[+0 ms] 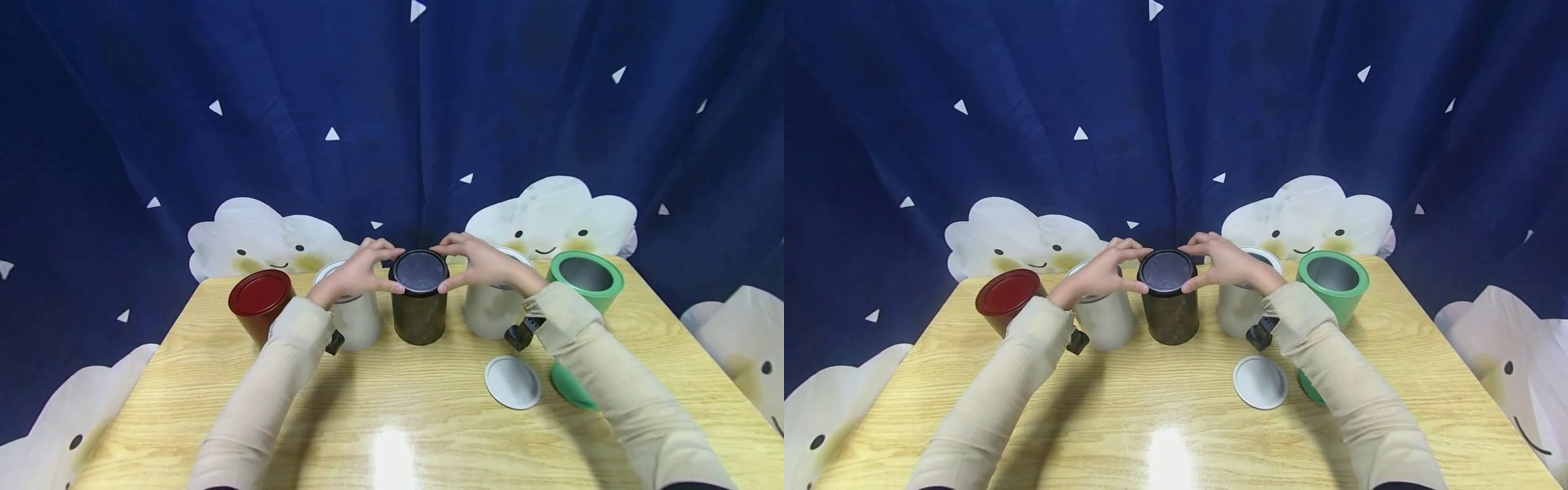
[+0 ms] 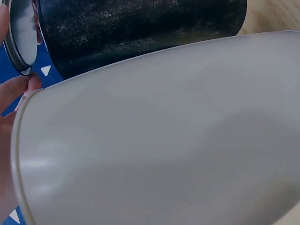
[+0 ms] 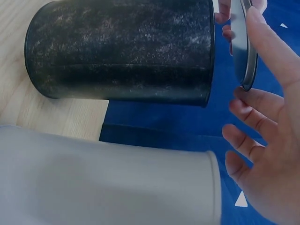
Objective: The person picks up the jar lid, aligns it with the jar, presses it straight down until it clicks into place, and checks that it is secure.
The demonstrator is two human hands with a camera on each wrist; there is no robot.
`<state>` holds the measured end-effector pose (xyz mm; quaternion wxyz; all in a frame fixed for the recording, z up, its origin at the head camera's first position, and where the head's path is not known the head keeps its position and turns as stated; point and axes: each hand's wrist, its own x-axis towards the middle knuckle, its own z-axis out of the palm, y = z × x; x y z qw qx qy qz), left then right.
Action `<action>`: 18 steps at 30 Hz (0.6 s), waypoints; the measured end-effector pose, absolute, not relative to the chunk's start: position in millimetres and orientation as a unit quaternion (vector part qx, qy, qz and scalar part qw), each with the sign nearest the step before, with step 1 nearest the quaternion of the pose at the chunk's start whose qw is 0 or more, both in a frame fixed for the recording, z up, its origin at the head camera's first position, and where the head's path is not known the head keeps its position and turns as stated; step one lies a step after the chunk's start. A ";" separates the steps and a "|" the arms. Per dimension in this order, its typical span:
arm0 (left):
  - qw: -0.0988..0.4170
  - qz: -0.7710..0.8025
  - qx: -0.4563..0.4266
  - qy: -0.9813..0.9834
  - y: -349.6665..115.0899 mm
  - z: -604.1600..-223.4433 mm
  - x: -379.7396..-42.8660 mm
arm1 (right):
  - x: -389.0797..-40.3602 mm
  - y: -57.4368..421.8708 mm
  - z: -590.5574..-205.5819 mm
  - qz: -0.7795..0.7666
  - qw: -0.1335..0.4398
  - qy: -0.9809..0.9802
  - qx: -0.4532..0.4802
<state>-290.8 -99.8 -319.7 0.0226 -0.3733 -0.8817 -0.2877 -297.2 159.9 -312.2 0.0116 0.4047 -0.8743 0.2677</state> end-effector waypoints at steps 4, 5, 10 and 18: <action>0.013 -0.288 -0.362 -0.886 -98.6 -320.9 -295.3 | -300.8 160.3 -313.1 0.264 0.009 -0.876 0.403; 0.011 -0.287 -0.361 -0.887 -98.2 -321.2 -296.4 | -301.8 160.3 -313.4 0.261 0.010 -0.876 0.404; 0.001 -0.269 -0.352 -0.897 -97.4 -323.1 -300.6 | -307.2 159.7 -315.7 0.244 0.008 -0.881 0.405; -0.020 -0.238 -0.340 -0.910 -97.4 -324.7 -303.9 | -311.8 157.8 -318.6 0.221 -0.011 -0.892 0.395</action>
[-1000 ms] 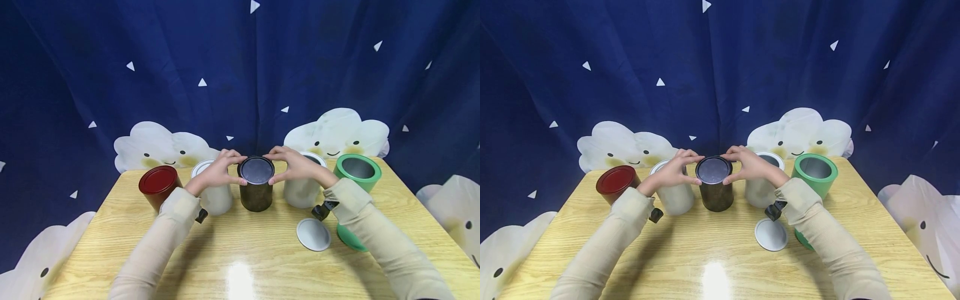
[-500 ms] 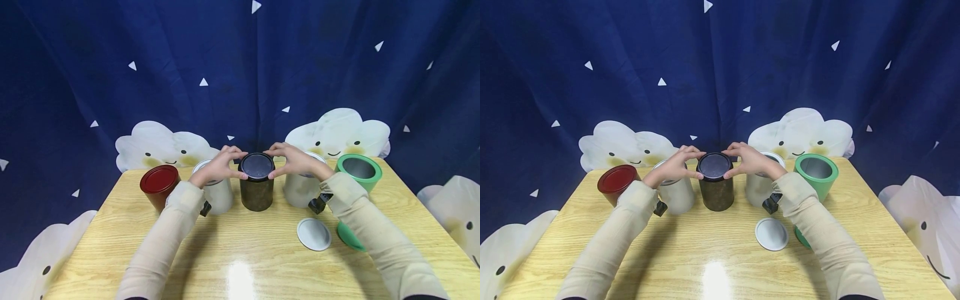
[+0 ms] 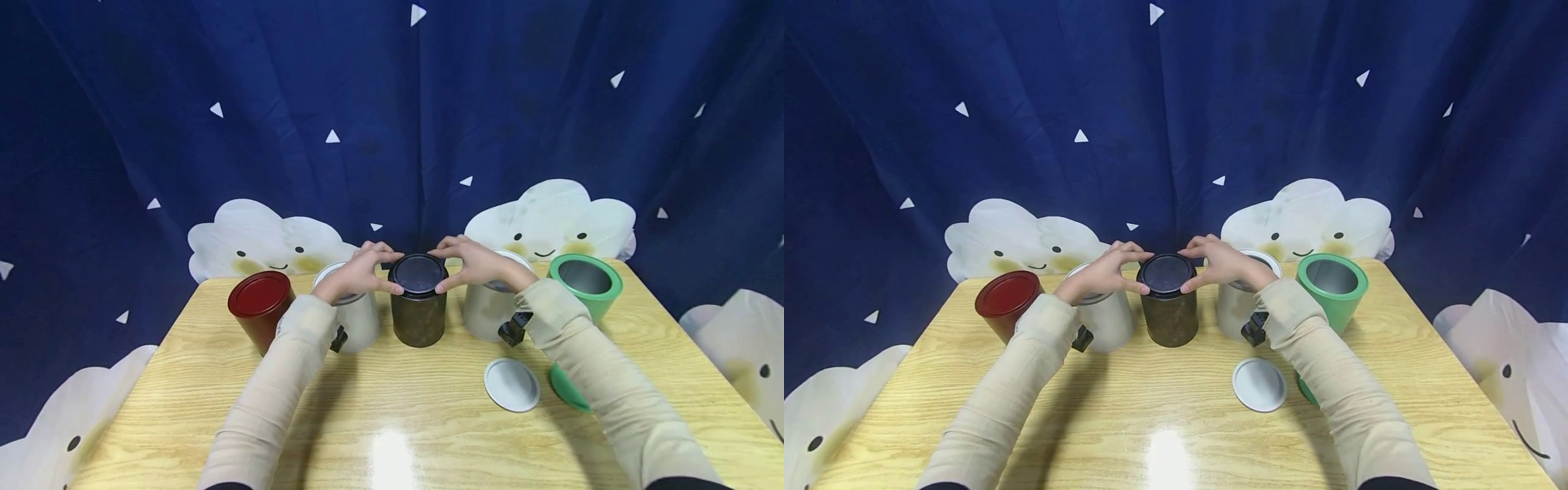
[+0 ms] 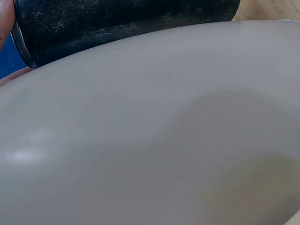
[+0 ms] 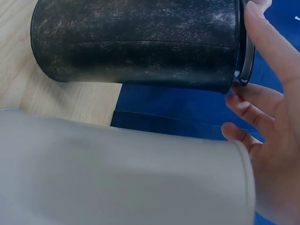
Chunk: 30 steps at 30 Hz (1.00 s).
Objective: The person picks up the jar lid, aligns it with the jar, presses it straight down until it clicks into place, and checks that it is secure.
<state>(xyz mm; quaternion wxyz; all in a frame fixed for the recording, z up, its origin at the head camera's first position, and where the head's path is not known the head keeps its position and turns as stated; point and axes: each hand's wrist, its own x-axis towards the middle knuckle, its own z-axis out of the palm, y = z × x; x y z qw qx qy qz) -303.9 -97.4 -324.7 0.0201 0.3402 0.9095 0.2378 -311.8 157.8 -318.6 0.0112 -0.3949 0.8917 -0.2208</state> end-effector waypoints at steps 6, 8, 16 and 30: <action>0.031 0.227 0.342 0.911 -97.2 -325.5 -305.8 | -314.4 158.4 -320.6 -0.213 0.027 0.893 -0.396; 0.034 0.221 0.343 0.912 -97.1 -325.8 -306.1 | -315.2 158.7 -321.3 -0.211 0.033 0.894 -0.395; 0.059 0.221 0.332 0.915 -97.4 -325.2 -304.3 | -314.0 158.0 -321.2 -0.191 0.051 0.900 -0.389; 0.012 0.211 0.338 0.917 -97.2 -328.2 -302.0 | -311.1 158.1 -325.1 -0.214 -0.011 0.893 -0.395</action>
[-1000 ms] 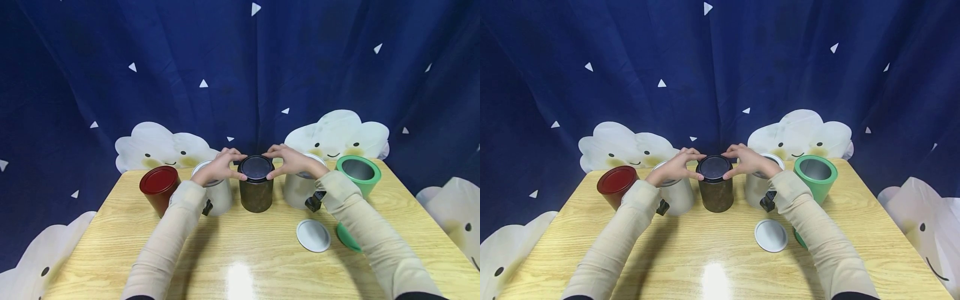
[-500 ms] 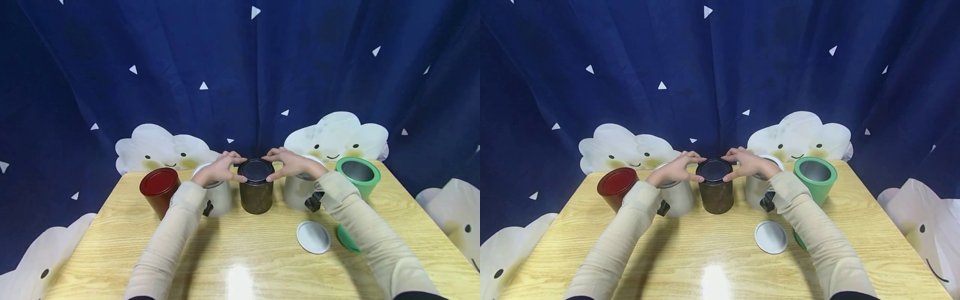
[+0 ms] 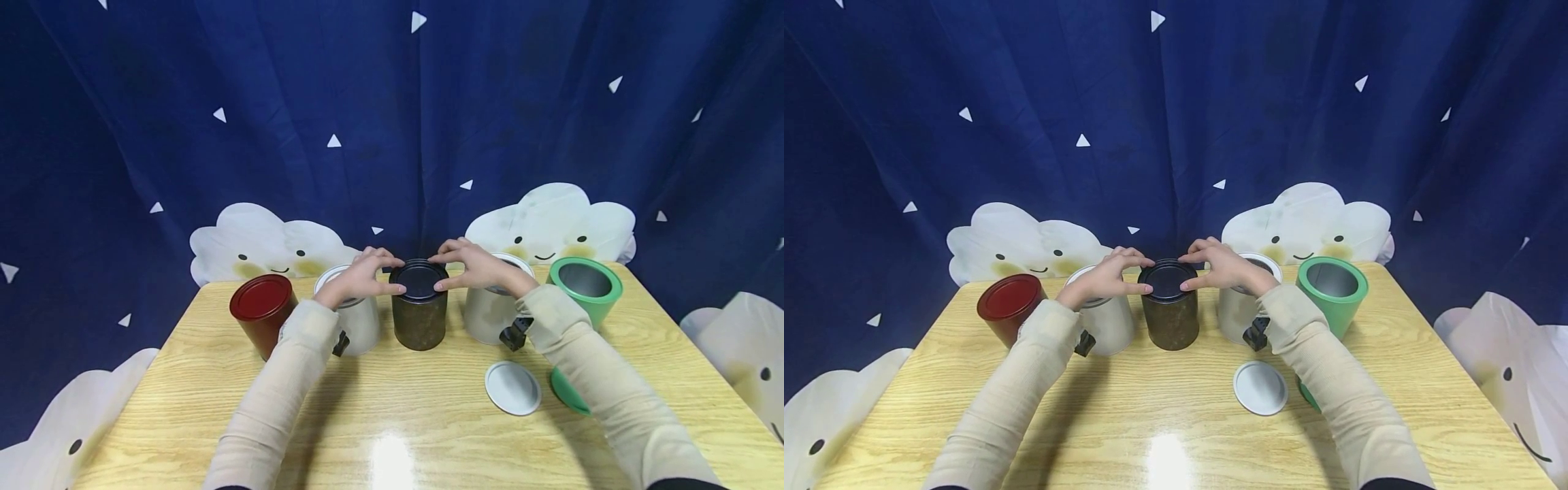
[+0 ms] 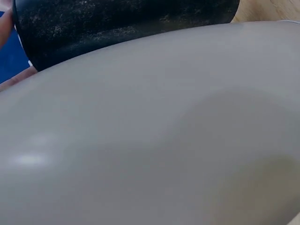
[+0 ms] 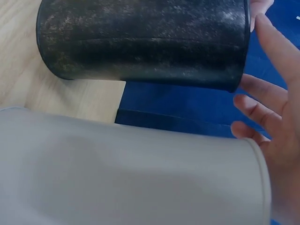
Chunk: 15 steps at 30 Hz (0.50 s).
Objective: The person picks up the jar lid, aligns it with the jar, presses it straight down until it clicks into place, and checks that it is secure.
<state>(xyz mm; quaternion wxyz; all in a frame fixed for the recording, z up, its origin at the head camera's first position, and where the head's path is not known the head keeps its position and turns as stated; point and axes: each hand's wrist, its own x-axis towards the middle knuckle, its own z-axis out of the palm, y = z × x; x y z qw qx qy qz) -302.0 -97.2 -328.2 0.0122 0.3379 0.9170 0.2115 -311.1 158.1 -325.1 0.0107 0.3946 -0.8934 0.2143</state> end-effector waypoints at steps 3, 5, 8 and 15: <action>0.002 0.209 0.334 0.919 -94.9 -329.4 -300.8 | -310.1 157.6 -328.0 0.213 0.017 -0.895 0.391; 0.000 0.210 0.330 0.920 -93.7 -330.2 -300.7 | -308.9 157.1 -328.6 0.211 0.018 -0.898 0.387; -0.001 0.209 0.324 0.923 -92.4 -330.5 -300.8 | -306.9 155.4 -327.0 0.210 0.014 -0.900 0.381; -0.001 0.198 0.317 0.928 -90.6 -329.4 -299.9 | -306.8 153.9 -325.3 0.186 0.016 -0.909 0.372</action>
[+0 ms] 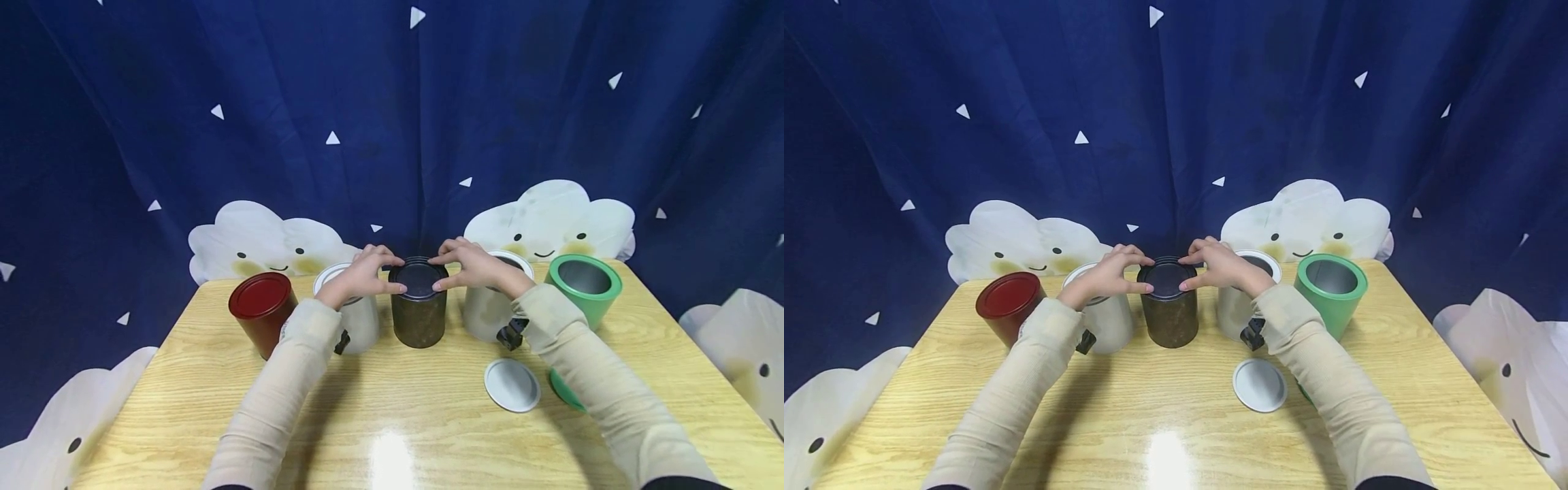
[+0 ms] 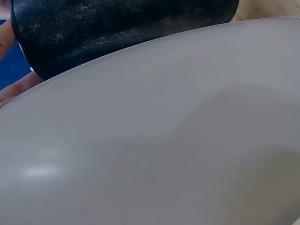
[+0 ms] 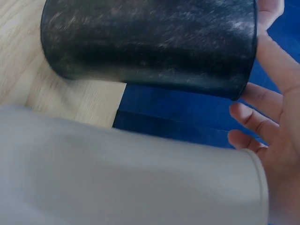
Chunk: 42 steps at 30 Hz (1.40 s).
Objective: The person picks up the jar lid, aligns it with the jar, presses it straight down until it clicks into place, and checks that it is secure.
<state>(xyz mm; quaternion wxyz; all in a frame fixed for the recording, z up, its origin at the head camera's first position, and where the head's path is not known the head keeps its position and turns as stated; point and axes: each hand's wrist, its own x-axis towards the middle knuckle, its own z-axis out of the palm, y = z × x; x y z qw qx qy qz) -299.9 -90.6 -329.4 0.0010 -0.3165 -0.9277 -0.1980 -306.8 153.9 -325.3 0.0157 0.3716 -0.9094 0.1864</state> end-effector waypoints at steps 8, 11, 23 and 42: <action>0.019 -0.214 -0.310 -0.926 -92.2 -330.4 -293.5 | -302.1 157.1 -329.9 0.194 0.059 -0.903 0.378; 0.033 -0.207 -0.313 -0.926 -91.8 -329.9 -290.4 | -299.9 156.3 -329.4 0.187 0.066 -0.904 0.379; 0.166 -0.276 -0.360 -0.876 -93.0 -323.5 -258.6 | -272.9 165.0 -322.3 0.204 0.156 -0.881 0.397; 0.197 -0.372 -0.428 -0.800 -68.0 -347.7 -215.2 | -226.0 211.8 -331.2 0.306 0.186 -0.858 0.369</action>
